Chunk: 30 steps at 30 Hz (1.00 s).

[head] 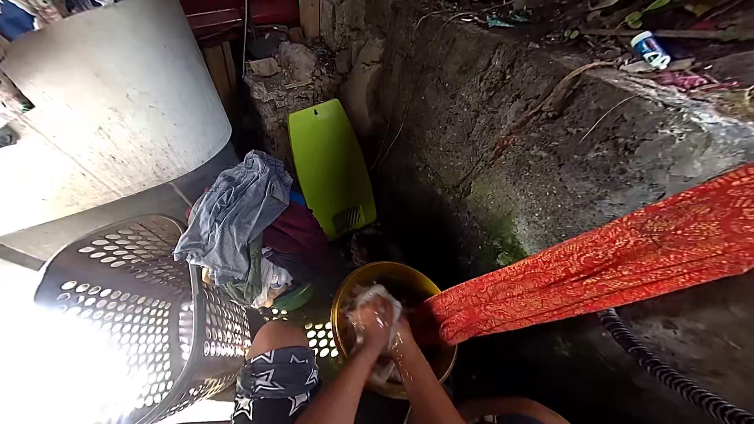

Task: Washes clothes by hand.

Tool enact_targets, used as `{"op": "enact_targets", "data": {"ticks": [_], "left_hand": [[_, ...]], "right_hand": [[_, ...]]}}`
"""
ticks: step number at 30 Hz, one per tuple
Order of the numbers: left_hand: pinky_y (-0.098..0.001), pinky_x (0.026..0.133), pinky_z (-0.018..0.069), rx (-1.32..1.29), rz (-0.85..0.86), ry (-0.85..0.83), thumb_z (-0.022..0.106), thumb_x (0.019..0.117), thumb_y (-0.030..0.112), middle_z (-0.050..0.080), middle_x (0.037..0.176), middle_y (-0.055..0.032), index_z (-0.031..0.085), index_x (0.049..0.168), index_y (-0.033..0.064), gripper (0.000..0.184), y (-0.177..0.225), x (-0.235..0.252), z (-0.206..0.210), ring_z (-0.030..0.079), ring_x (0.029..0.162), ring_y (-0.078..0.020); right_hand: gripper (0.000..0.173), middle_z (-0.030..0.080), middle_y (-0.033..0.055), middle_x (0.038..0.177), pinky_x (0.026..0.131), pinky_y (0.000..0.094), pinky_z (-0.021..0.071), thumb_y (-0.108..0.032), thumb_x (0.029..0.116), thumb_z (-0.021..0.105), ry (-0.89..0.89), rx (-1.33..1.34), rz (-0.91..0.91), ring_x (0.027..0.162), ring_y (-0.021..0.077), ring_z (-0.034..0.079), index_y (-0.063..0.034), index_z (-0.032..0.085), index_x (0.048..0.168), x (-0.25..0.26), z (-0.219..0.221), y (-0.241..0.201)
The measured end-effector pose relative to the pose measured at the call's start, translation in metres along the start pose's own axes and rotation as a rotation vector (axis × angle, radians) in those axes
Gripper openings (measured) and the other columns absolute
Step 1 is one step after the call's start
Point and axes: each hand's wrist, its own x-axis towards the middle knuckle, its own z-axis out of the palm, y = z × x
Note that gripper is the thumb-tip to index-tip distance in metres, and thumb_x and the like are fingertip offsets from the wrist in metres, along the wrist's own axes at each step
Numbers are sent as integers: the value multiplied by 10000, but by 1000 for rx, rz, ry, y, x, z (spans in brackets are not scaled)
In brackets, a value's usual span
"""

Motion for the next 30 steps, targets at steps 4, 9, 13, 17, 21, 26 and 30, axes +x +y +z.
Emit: {"op": "enact_targets", "data": {"ticks": [4,9,13,17,21,26,30], "left_hand": [[-592,1013,492,-20,-207,-10,514,1058,227,701,1213,-251,657,1313,11,363,-19,28,-8,659,1175,-419],[-540,1110,435,-194,-404,-133,430,1113,276,623,1343,-288,567,1383,-54,448,-35,26,-2,586,1300,-401],[-573,1093,445,283,-291,-612,550,1028,165,551,1426,-288,508,1412,-79,457,-17,11,-18,535,1345,-419],[-663,1157,304,588,-150,-823,649,975,143,415,1518,-352,569,1363,-95,463,-31,-4,7,333,1446,-529],[-664,1126,345,588,-64,-844,651,964,128,502,1453,-338,581,1337,-103,445,-28,-7,3,426,1399,-502],[-575,1053,483,54,-82,-417,513,1064,297,671,1302,-201,668,1296,50,373,-20,7,-38,629,1246,-361],[-475,1012,490,-713,-106,-263,492,1097,254,680,1219,-205,651,1290,-19,369,-31,23,-36,644,1118,-269]], "right_hand": [[255,671,147,1047,870,299,533,-106,1021,597,46,-33,-229,942,126,638,93,622,1178,22,3,-4],[948,68,358,1650,1178,557,347,-236,929,731,42,-709,-344,1503,514,231,-32,135,1637,44,-33,-5],[552,268,316,1615,1061,632,450,-144,1021,551,-98,-1310,26,1404,515,418,-153,426,1559,46,-13,32],[469,377,301,1574,1126,650,372,-192,1093,441,-281,-1444,96,1454,494,368,-146,431,1560,50,-17,86],[498,457,255,1547,1182,617,299,-278,1101,434,-410,-1430,268,1457,428,405,13,461,1505,43,-23,109],[513,540,281,1448,1111,667,376,-205,990,631,-456,-1396,85,1372,453,491,22,526,1438,36,-17,49],[293,691,257,1100,978,557,498,-18,843,710,-355,-963,-458,1082,369,657,89,681,1115,-18,-16,-78]]}}
